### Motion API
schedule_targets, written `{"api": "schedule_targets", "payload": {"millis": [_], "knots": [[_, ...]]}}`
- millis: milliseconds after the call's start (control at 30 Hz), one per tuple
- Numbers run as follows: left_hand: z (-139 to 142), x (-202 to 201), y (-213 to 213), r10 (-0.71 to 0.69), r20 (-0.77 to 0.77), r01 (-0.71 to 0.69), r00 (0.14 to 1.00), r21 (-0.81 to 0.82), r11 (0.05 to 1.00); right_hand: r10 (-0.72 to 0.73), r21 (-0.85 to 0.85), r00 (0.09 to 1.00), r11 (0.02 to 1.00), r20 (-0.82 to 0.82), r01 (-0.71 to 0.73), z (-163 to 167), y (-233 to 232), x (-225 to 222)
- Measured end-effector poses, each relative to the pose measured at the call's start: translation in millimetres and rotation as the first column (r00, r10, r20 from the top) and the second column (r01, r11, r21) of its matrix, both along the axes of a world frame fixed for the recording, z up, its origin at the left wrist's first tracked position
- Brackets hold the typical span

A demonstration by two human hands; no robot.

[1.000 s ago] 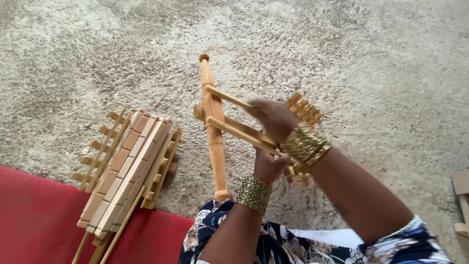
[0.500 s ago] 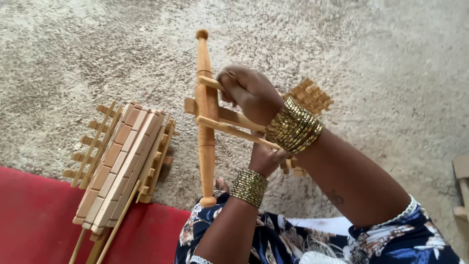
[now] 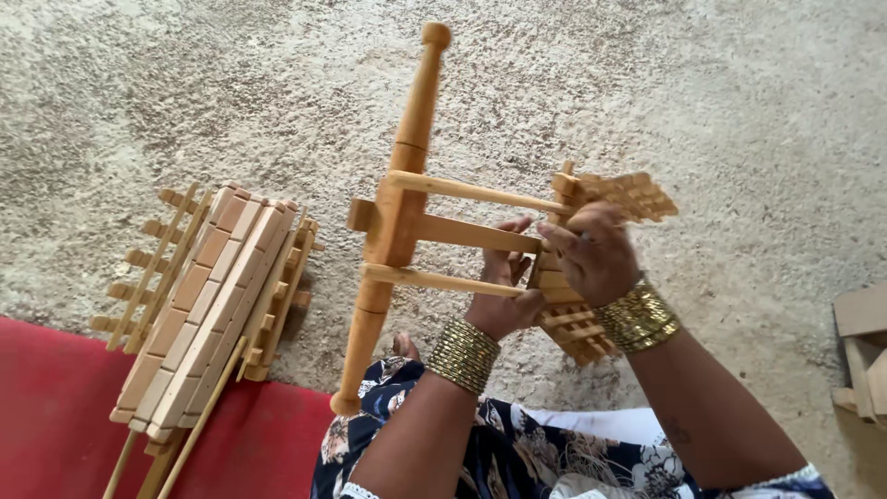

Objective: The person assembles a small wooden chair by inserting dowels and slats into the frame. They then assemble a small wooden box by fitting together pre-cut pieces.

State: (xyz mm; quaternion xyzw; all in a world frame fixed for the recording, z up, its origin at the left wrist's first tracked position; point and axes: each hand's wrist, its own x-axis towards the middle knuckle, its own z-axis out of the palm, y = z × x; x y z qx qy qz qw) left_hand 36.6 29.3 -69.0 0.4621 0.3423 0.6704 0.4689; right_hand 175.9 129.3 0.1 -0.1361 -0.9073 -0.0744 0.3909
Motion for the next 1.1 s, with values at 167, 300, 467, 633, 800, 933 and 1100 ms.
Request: {"api": "schedule_targets", "payload": {"millis": [167,300,467,633,800,933,1100], "knots": [[-5.8,1.1,7.1,-0.002,0.1,0.01,0.995,-0.079,0.997,-0.297,-0.511,0.949,0.803,0.102,0.306,-34.2,-13.5,33.6],[-9.5,-1.1,10.6,0.023,0.097,-0.011,0.995,-0.123,0.992,-0.604,-0.895,0.753,0.444,-0.262,0.044,-42.1,-9.5,62.7],[-6.6,2.1,8.6,0.007,0.212,0.027,0.977,-0.153,0.988,-0.862,-0.674,0.298,0.068,-0.411,-0.735,-22.6,15.5,96.7],[0.3,3.1,4.6,-0.018,0.199,0.039,0.98,-0.104,0.994,-0.781,-0.693,0.388,0.078,-0.489,-0.717,-16.8,27.2,123.1],[-0.4,8.3,2.1,-0.063,0.208,0.071,0.976,-0.029,0.997,-0.685,-0.777,0.414,0.621,-0.6,-0.1,-17.8,44.3,142.7],[-0.6,15.4,0.9,-0.139,0.196,0.135,0.971,0.031,0.99,-0.564,-0.471,0.654,0.814,-0.505,0.34,-12.7,45.0,143.9],[-0.2,11.7,1.3,-0.13,0.142,0.128,0.981,0.028,0.991,-0.59,-0.538,0.782,0.734,-0.202,0.414,-13.2,17.2,128.6]]}}
